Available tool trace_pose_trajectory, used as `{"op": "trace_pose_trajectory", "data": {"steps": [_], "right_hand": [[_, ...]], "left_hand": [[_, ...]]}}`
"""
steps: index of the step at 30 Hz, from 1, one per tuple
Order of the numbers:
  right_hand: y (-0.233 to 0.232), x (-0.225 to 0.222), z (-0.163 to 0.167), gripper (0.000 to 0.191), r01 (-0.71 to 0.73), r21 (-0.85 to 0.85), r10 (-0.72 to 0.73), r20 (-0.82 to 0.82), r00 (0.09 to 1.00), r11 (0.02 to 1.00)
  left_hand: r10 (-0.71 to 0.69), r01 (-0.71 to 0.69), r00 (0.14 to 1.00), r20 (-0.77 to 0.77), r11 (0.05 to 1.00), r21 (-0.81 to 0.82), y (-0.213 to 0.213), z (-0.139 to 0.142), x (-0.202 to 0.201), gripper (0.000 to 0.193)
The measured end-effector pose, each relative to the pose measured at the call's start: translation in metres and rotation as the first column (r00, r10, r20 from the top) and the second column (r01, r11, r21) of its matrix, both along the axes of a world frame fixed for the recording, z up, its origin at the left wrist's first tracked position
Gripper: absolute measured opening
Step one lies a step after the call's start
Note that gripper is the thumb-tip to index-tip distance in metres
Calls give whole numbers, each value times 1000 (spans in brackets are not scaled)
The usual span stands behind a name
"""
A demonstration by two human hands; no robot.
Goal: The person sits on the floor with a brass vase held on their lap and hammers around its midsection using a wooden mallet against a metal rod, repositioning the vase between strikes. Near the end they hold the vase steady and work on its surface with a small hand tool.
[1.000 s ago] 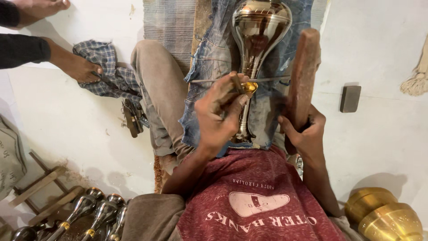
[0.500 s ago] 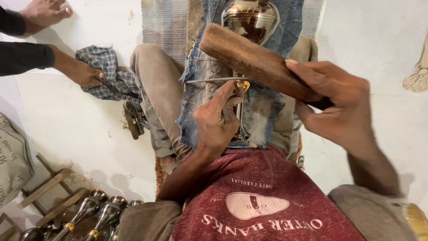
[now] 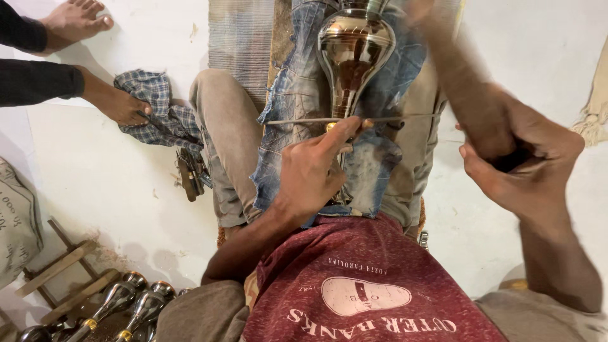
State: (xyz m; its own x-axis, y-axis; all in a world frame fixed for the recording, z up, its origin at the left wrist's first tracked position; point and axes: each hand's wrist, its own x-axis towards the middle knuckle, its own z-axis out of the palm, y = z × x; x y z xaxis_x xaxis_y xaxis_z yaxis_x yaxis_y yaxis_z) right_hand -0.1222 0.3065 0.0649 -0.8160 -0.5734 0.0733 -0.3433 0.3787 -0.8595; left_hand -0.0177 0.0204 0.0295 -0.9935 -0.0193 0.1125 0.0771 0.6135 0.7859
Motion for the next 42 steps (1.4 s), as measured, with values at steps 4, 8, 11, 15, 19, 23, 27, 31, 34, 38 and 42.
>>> {"op": "trace_pose_trajectory", "data": {"steps": [4, 8, 11, 15, 19, 23, 27, 31, 34, 38, 42], "right_hand": [[16, 19, -21, 39, 93, -110, -78, 134, 988, 989], [20, 31, -37, 59, 242, -68, -229, 160, 960, 968], [18, 40, -45, 62, 177, -116, -167, 88, 982, 977], [20, 62, -58, 55, 302, -205, -246, 261, 934, 931], [29, 83, -76, 67, 281, -169, -252, 177, 952, 945], [3, 105, -97, 60, 354, -139, -363, -43, 931, 925], [-50, 135, -98, 51, 101, -312, -126, -61, 990, 945], [-81, 133, -81, 28, 6, 190, 109, -586, 803, 982], [-97, 118, -73, 13, -42, 230, 191, -680, 708, 972], [-106, 117, -63, 12, -51, 341, 304, -747, 591, 939], [-103, 119, -59, 15, -73, 368, 302, -618, 726, 927]], "left_hand": [[-93, 110, 985, 142, 988, -111, -2, 5, -8, 75], [-168, 170, 985, 38, 982, -78, -5, 11, -15, 71], [-215, 220, 975, 54, 968, -118, -5, 15, -24, 67], [-310, 327, 945, 105, 916, -232, -5, 16, -36, 66], [-419, 529, 816, 398, 818, -224, -7, 5, -50, 60], [-413, 399, 910, -32, 854, 333, -25, -15, -51, 43], [133, -151, 987, 93, 536, 831, -20, -29, -17, 40], [288, -321, 923, 256, 209, 924, 0, -34, 18, 35], [374, -313, 901, 219, 213, 926, 11, -42, 20, 34], [395, -297, 899, 191, 227, 927, 6, -50, 17, 31], [331, -324, 921, 207, 352, 878, -1, -48, 17, 29]]}}
